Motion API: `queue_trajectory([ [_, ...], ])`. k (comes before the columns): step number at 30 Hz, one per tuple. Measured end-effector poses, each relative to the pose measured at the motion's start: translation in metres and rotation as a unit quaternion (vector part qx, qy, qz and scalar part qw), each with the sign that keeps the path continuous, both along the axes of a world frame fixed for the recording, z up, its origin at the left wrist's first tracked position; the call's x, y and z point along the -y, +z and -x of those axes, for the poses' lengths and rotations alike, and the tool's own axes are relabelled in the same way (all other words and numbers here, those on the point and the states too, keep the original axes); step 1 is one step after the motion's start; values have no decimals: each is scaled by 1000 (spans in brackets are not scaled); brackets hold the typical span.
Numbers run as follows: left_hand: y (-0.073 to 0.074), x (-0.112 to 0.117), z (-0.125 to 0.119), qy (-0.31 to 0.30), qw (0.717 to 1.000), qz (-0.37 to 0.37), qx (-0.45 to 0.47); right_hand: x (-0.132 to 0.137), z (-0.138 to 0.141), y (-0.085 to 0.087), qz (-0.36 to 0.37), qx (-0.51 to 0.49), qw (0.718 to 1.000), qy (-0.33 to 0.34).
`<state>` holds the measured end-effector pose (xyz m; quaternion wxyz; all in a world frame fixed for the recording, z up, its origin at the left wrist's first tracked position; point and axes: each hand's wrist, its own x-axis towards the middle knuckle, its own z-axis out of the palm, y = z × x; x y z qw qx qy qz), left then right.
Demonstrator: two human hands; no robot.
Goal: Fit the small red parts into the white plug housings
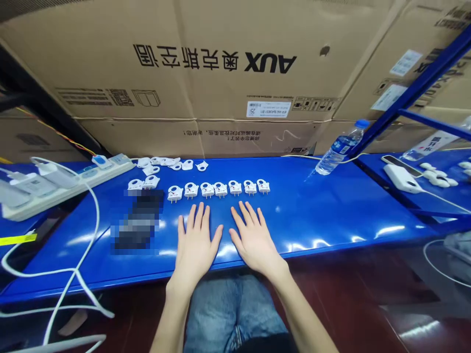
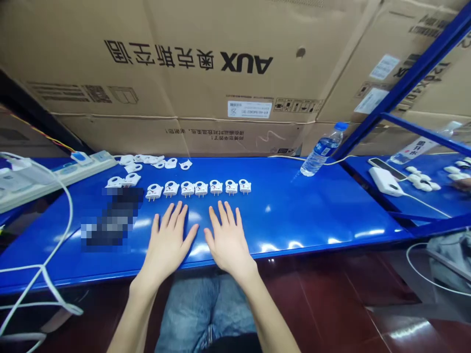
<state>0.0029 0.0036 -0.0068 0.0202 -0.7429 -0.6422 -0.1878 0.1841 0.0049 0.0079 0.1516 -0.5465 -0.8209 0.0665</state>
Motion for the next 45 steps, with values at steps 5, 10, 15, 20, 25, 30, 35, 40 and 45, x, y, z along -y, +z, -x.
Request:
queue_trajectory([
  [5, -3, 0, 1, 1, 1000, 9, -9, 0, -1, -1, 2, 7, 1000, 4],
  [10, -1, 1, 0, -7, 999, 31, -22, 1, -3, 0, 12, 5, 1000, -5],
  [15, -1, 0, 0, -3, 999, 29, -34, 1, -3, 0, 17, 6, 1000, -5],
  [20, 1, 2, 0, -14, 999, 34, -35, 2, -4, 0, 13, 3, 1000, -6],
  [25, 0, 2, -1, -2, 999, 27, -34, 2, -4, 2, 20, 5, 1000, -10],
  [30, 0, 3, 0, -7, 999, 26, -28, 2, -3, -1, 12, -4, 1000, -8],
  [35, -1, 3, -1, -3, 1000, 10, -11, 2, -4, 0, 14, -29, 999, -6],
  [40, 3, 1, 3, 6, 990, 29, 138, 5, -8, 2, 24, -236, 970, -45],
  [45, 14, 2, 8, 43, 950, 31, 307, 7, -5, -5, 40, -528, 834, -156],
])
